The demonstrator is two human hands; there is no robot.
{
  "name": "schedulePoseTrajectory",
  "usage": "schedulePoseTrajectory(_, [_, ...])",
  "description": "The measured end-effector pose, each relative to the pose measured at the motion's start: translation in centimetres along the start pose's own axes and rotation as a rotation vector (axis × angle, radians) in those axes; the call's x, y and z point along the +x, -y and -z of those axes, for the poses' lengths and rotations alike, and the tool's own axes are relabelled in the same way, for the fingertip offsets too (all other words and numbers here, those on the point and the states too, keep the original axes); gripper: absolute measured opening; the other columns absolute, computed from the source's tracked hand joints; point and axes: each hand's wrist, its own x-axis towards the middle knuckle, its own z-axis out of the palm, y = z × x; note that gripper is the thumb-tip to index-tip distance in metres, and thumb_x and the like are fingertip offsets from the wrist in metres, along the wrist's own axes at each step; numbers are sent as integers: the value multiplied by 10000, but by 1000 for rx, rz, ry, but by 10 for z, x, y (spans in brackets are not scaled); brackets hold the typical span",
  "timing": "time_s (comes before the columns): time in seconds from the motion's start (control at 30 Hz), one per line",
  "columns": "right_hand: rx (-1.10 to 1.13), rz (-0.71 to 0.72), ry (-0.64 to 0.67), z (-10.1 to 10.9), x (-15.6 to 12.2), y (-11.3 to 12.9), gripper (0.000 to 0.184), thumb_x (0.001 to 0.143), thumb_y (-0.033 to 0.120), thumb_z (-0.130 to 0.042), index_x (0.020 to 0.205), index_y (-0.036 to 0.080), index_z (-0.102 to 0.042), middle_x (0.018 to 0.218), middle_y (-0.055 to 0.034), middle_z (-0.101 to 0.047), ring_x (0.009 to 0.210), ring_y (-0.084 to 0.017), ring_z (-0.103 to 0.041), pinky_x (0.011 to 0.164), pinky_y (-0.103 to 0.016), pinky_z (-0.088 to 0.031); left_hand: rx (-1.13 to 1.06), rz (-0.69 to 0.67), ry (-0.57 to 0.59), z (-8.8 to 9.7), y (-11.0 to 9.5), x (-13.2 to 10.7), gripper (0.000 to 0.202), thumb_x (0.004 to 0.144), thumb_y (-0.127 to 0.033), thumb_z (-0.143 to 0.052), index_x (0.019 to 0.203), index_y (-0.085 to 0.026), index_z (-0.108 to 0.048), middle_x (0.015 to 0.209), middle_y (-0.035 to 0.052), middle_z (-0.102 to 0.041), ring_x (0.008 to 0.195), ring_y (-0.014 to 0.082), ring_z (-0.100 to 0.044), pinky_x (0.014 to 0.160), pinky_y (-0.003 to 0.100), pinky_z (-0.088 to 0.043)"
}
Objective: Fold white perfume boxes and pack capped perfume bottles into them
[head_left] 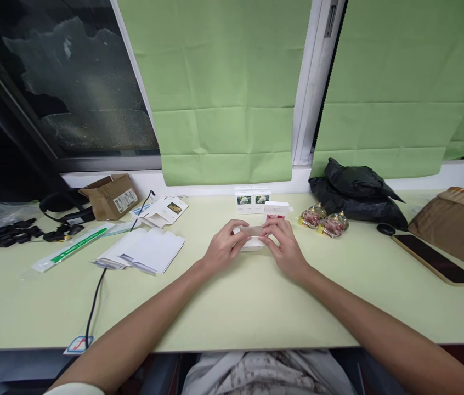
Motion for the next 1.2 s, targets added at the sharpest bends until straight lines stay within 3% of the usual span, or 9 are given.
schedulePoseTrajectory(0.37, [41, -7, 4, -1, 0, 1, 133, 1032, 288, -602, 944, 290, -702, 1082, -71, -668, 1135, -293, -572, 1020, -521, -472, 36, 22, 79, 2, -2, 1, 293, 1091, -331, -446, 1237, -321, -700, 1321, 73, -612, 773, 135, -602, 744, 296, -528])
schedulePoseTrajectory(0.53, [97, -69, 7, -1, -1, -1, 133, 1059, 297, -541, 1053, 278, -673, 1234, -90, -610, 1231, -279, -571, 1082, -503, -464, 12, 41, 46, 3, 4, 1, 221, 1085, -338, -474, 1155, -284, -677, 1351, 79, -580, 796, 137, -608, 753, 307, -526])
schedulePoseTrajectory(0.63, [110, -71, 6, -2, 0, -1, 147, 1062, 277, -524, 981, 263, -645, 1165, -85, -610, 1170, -270, -594, 1048, -485, -478, -83, 110, 59, 3, 8, 0, 244, 1076, -364, -487, 1286, -292, -589, 1386, 91, -559, 883, 161, -641, 794, 322, -547])
schedulePoseTrajectory(0.73, [90, -51, 5, -3, 1, 0, 155, 1065, 254, -509, 968, 257, -630, 1104, -82, -604, 1115, -265, -594, 999, -468, -486, -206, 173, 113, 5, 12, -2, 593, 1007, -485, -599, 1517, -304, -357, 1416, 112, -556, 946, 195, -656, 848, 358, -562])
schedulePoseTrajectory(0.8, [73, -39, 2, -3, 1, -1, 161, 1067, 243, -496, 967, 255, -621, 1070, -81, -595, 1102, -267, -586, 980, -465, -487, -251, 203, 161, 6, 15, -3, 969, 838, -594, -778, 1581, -307, -225, 1425, 123, -557, 944, 214, -665, 831, 372, -567])
schedulePoseTrajectory(0.87, [68, -37, 1, -3, 1, -1, 161, 1067, 237, -489, 969, 256, -616, 1055, -80, -585, 1104, -270, -582, 977, -468, -489, -247, 262, 205, 6, 18, -4, 1158, 663, -620, -900, 1568, -305, -250, 1368, 111, -601, 905, 220, -671, 775, 360, -564])
schedulePoseTrajectory(1.0, [85, -63, -6, -4, -1, 0, 147, 1068, 252, -497, 1011, 262, -633, 1119, -88, -571, 1143, -267, -588, 1019, -477, -492, -245, 380, 271, 1, 24, -5, 649, 779, -566, -823, 1287, -237, -590, 1051, 45, -712, 802, 201, -655, 688, 317, -528])
schedulePoseTrajectory(1.07, [104, -87, -8, -4, -1, 1, 130, 1066, 278, -512, 1086, 271, -641, 1205, -99, -560, 1216, -270, -568, 1042, -471, -497, -252, 395, 255, -3, 30, -6, 434, 837, -531, -774, 1096, -198, -670, 976, 49, -720, 804, 206, -652, 682, 315, -519])
schedulePoseTrajectory(1.2, [145, -208, -116, -5, -2, -3, 191, 1056, 341, -528, 1230, 268, -560, 1254, -105, -554, 1168, -250, -585, 975, -431, -540, -209, 470, 165, -4, 43, -6, 402, 851, -521, -764, 1058, -192, -662, 915, 46, -713, 755, 201, -634, 649, 310, -494])
